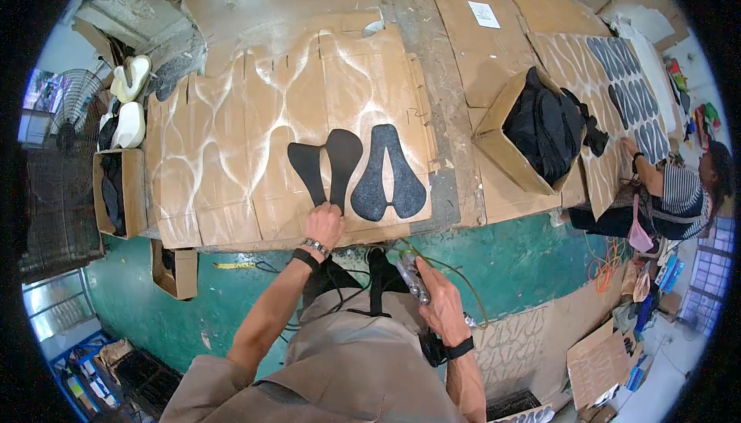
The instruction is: Arranging and checking bicycle saddle padding components on a workbench.
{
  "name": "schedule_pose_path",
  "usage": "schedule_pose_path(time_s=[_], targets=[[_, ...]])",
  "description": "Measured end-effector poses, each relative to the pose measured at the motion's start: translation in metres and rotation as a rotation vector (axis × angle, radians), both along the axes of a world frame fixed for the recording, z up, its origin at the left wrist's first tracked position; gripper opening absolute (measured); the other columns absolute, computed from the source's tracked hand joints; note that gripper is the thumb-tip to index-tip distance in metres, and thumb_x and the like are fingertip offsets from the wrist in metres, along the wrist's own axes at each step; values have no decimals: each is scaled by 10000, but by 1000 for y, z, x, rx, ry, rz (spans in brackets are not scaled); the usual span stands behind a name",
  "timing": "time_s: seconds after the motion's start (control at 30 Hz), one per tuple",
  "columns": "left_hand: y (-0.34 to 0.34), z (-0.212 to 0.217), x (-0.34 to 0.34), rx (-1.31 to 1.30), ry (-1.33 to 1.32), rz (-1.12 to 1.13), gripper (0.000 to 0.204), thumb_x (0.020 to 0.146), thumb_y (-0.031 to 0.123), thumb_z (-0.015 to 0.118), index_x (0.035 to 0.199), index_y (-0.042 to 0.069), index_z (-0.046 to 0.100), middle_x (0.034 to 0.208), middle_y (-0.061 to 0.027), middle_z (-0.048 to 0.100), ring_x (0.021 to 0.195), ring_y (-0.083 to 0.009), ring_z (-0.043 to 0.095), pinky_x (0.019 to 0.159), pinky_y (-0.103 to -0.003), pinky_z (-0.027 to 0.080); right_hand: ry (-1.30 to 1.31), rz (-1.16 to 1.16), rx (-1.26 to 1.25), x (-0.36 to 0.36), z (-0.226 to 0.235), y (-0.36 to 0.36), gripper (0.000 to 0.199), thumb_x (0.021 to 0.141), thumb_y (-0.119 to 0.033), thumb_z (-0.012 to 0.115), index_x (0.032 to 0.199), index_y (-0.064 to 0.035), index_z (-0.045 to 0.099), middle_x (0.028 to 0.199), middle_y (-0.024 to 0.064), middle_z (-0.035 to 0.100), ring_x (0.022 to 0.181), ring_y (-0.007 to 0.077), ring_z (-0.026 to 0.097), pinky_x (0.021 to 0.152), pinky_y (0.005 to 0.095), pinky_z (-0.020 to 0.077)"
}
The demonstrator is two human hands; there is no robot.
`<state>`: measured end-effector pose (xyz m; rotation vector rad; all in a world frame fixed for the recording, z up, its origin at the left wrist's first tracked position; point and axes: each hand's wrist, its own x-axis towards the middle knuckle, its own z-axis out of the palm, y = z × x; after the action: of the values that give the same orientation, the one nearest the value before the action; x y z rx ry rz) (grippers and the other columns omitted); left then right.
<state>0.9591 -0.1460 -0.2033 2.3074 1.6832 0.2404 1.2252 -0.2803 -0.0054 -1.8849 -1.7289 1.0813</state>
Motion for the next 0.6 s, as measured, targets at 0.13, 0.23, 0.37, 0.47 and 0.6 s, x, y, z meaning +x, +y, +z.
schedule_pose_path(time_s=[0.13, 0.23, 0.37, 0.47, 0.6], targets=[[-1, 15, -3, 3, -47, -12, 126, 755, 150, 699, 799, 41, 653, 842, -155, 649, 806, -353, 674, 738, -475, 550, 19, -5, -31, 2, -2, -3, 705, 715, 150, 595, 1410, 38, 564, 1171, 287, 669, 1088, 478, 639, 967, 471, 513], [-2, 25, -1, 16, -78, -21, 112, 752, 143, 696, 801, 51, 653, 839, -152, 644, 803, -346, 672, 730, -476, 546, 3, 2, -37, 1, -2, -2, 710, 717, 149, 598, 1415, 26, 567, 1149, 284, 674, 1066, 477, 645, 949, 472, 517], [-2, 20, 4, 12, -99, -54, 92, 753, 138, 695, 803, 71, 656, 835, -144, 639, 797, -343, 668, 717, -477, 539, -4, 9, -28, -1, 1, 0, 712, 728, 137, 615, 1427, 10, 569, 1120, 278, 680, 1031, 468, 658, 920, 465, 525], [-4, 15, 3, 12, -78, -32, 85, 761, 139, 699, 807, 86, 651, 831, -138, 633, 791, -341, 665, 706, -478, 531, -18, 10, -31, -2, -1, -1, 689, 748, 120, 633, 1426, 13, 570, 1117, 275, 681, 1030, 462, 662, 915, 458, 527], [8, 21, -1, -25, -199, 16, 76, 827, 124, 690, 887, 80, 681, 859, -133, 642, 840, -354, 661, 755, -487, 533, 4, 12, 20, 3, -8, -6, 815, 661, 142, 590, 1459, -7, 533, 1141, 278, 655, 1015, 500, 629, 861, 501, 524]])
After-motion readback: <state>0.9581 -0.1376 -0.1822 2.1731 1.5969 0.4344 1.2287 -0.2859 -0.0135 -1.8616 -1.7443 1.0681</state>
